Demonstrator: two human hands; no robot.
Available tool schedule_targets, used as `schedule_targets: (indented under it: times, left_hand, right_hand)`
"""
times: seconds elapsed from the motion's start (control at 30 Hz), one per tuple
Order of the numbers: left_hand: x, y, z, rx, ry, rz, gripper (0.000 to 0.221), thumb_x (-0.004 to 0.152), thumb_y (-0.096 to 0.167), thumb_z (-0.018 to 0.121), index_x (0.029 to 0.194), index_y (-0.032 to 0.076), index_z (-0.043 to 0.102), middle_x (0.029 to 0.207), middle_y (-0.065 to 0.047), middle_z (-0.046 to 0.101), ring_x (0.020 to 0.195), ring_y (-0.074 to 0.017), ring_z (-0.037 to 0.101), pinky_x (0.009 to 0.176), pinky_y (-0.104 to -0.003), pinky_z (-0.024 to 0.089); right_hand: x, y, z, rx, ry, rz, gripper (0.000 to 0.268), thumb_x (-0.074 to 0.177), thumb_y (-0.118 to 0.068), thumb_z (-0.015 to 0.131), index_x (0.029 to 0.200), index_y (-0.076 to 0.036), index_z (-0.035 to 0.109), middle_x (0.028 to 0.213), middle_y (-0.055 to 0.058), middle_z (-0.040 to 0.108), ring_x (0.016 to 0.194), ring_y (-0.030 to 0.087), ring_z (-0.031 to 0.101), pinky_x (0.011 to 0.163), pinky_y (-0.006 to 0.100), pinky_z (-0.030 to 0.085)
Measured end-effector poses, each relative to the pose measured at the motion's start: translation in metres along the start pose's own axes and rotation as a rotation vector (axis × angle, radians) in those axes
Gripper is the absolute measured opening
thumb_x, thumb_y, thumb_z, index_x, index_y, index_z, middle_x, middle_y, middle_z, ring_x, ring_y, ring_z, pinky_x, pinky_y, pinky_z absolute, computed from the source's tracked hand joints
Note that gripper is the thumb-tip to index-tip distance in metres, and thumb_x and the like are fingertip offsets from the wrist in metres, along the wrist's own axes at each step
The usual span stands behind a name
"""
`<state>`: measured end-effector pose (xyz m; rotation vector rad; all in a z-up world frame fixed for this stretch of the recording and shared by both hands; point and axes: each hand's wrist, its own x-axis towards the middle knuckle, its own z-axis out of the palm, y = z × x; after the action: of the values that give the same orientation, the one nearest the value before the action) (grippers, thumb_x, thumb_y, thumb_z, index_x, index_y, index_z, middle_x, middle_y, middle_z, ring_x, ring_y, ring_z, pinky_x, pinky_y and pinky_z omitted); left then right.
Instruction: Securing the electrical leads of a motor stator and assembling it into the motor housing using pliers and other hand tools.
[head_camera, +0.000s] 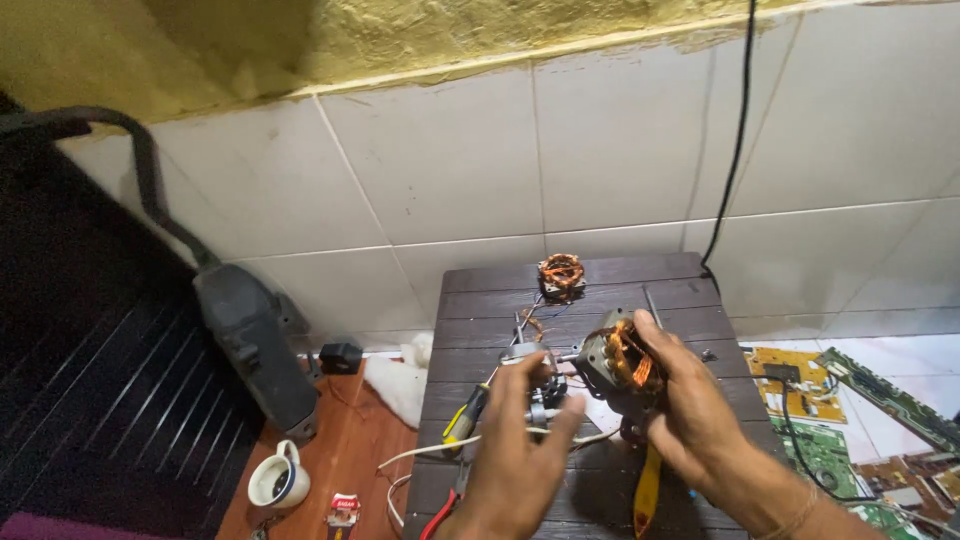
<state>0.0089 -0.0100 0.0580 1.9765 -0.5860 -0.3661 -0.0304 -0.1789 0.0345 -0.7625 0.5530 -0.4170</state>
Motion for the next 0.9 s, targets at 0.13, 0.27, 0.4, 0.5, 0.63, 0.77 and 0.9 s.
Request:
schedule_targets:
  times: [0.13, 0.27, 0.4, 0.5, 0.63, 0.77, 0.9]
  left_hand:
    - [0.006, -0.022, 0.030, -0.140, -0.072, -0.012, 0.080, 0.081, 0.057, 0.070, 0.149, 0.019, 0.046, 0.141, -0.004, 0.063, 0.130, -0.0108, 0.060, 0.107, -0.030, 0.049]
    - [0.003, -0.012, 0.038, -0.413, -0.176, 0.142, 0.063, 0.081, 0.035, 0.074, 0.139, 0.014, 0.058, 0.132, -0.001, 0.070, 0.123, -0.0098, 0.063, 0.108, -0.028, 0.047]
    - [0.000, -0.009, 0.038, -0.371, -0.157, 0.092, 0.050, 0.084, 0.031, 0.073, 0.132, 0.018, 0.066, 0.124, 0.002, 0.075, 0.117, -0.0084, 0.068, 0.104, -0.026, 0.052]
    - [0.002, -0.008, 0.032, -0.139, -0.167, 0.040, 0.045, 0.080, 0.030, 0.073, 0.124, 0.021, 0.069, 0.125, 0.005, 0.077, 0.118, -0.0082, 0.070, 0.103, -0.027, 0.051]
    - [0.003, -0.004, 0.024, -0.054, -0.205, -0.011, 0.039, 0.081, 0.035, 0.072, 0.118, 0.024, 0.073, 0.118, 0.008, 0.079, 0.110, -0.0059, 0.072, 0.097, -0.025, 0.053]
    - [0.005, -0.009, 0.022, -0.113, -0.277, -0.161, 0.042, 0.083, 0.036, 0.072, 0.122, 0.021, 0.070, 0.114, 0.006, 0.078, 0.104, -0.0044, 0.071, 0.091, -0.023, 0.055]
    - [0.008, -0.014, 0.020, -0.209, -0.338, -0.215, 0.041, 0.085, 0.035, 0.071, 0.122, 0.016, 0.068, 0.115, 0.003, 0.078, 0.105, -0.0064, 0.071, 0.093, -0.024, 0.055]
  right_hand:
    - [-0.019, 0.006, 0.010, 0.051, -0.012, -0.041, 0.019, 0.104, -0.028, 0.062, 0.103, -0.009, 0.064, 0.092, 0.008, 0.068, 0.082, 0.019, 0.065, 0.075, 0.035, 0.055]
    - [-0.039, 0.002, 0.020, -0.070, 0.053, 0.040, 0.027, 0.100, -0.030, 0.062, 0.104, -0.006, 0.049, 0.092, 0.017, 0.061, 0.079, 0.028, 0.057, 0.071, 0.040, 0.047]
    - [-0.040, 0.001, 0.021, -0.057, 0.066, 0.079, 0.023, 0.098, -0.026, 0.064, 0.107, -0.008, 0.053, 0.095, 0.016, 0.064, 0.081, 0.026, 0.059, 0.070, 0.036, 0.046]
    - [-0.046, -0.007, 0.028, -0.072, 0.107, 0.116, 0.021, 0.098, -0.020, 0.063, 0.109, -0.007, 0.050, 0.103, 0.016, 0.062, 0.089, 0.026, 0.054, 0.080, 0.040, 0.045]
    - [-0.040, -0.003, 0.025, -0.032, 0.121, 0.149, 0.020, 0.097, -0.020, 0.066, 0.105, -0.007, 0.053, 0.097, 0.012, 0.056, 0.086, 0.024, 0.054, 0.079, 0.038, 0.048]
    - [-0.035, 0.003, 0.020, -0.027, 0.114, 0.151, 0.019, 0.096, -0.020, 0.069, 0.099, -0.008, 0.055, 0.096, 0.009, 0.056, 0.085, 0.021, 0.053, 0.072, 0.035, 0.047]
    - [-0.031, 0.005, 0.016, -0.032, 0.117, 0.158, 0.018, 0.094, -0.018, 0.070, 0.099, -0.008, 0.056, 0.093, 0.009, 0.058, 0.087, 0.022, 0.057, 0.077, 0.037, 0.049]
